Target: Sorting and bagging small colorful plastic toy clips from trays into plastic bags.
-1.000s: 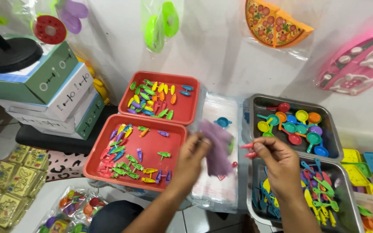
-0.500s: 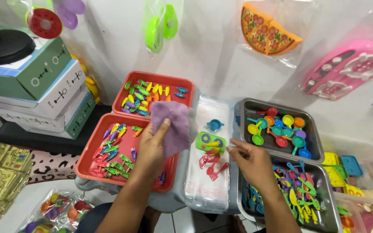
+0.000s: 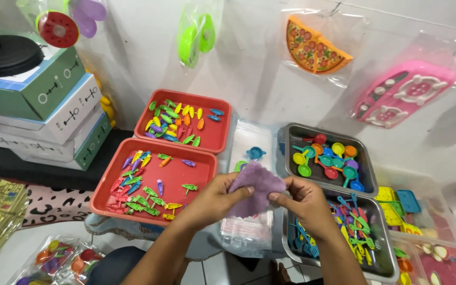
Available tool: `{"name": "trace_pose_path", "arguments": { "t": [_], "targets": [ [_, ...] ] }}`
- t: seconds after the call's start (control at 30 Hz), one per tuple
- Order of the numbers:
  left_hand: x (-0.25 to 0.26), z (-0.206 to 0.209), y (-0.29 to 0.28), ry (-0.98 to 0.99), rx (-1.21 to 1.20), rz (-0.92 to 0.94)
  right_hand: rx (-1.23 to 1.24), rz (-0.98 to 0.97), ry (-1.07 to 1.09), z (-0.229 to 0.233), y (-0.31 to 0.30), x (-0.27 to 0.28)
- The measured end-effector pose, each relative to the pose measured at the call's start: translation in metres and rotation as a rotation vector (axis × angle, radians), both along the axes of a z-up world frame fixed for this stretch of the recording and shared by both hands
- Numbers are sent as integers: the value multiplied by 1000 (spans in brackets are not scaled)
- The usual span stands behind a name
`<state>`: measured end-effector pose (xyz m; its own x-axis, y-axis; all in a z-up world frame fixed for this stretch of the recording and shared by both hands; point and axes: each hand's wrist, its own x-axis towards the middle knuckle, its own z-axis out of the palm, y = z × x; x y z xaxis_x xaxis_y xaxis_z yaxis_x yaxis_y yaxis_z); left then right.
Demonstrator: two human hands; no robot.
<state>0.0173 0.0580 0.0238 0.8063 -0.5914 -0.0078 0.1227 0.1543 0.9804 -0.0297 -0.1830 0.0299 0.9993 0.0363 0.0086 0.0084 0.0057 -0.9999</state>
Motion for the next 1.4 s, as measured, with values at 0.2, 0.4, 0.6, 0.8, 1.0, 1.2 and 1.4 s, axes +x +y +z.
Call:
{"name": "trace_pose_path", "arguments": {
  "t": [0.2, 0.4, 0.6, 0.8, 1.0, 1.2, 1.4],
  "targets": [
    [-8, 14, 1, 5, -9, 95, 73, -65, -23, 9, 4, -12],
    [-14, 17, -4, -170, -43, 222, 25, -195, -52, -7, 15, -12],
    [-10, 9, -3, -116, -91, 242, -44, -196, -106, 0, 20, -15],
    [-13, 27, 11, -105, -9, 104, -240, 80, -155, 39, 37, -28],
    [-21, 40, 14, -384, 232, 43, -186, 59, -119, 31, 25, -34],
    [-34, 23, 17, -617, 374, -255, -347, 226, 54, 59, 18, -71],
    [-54, 26, 8, -671, 381, -478, -490, 32, 118, 15, -40, -118]
  ]
}}
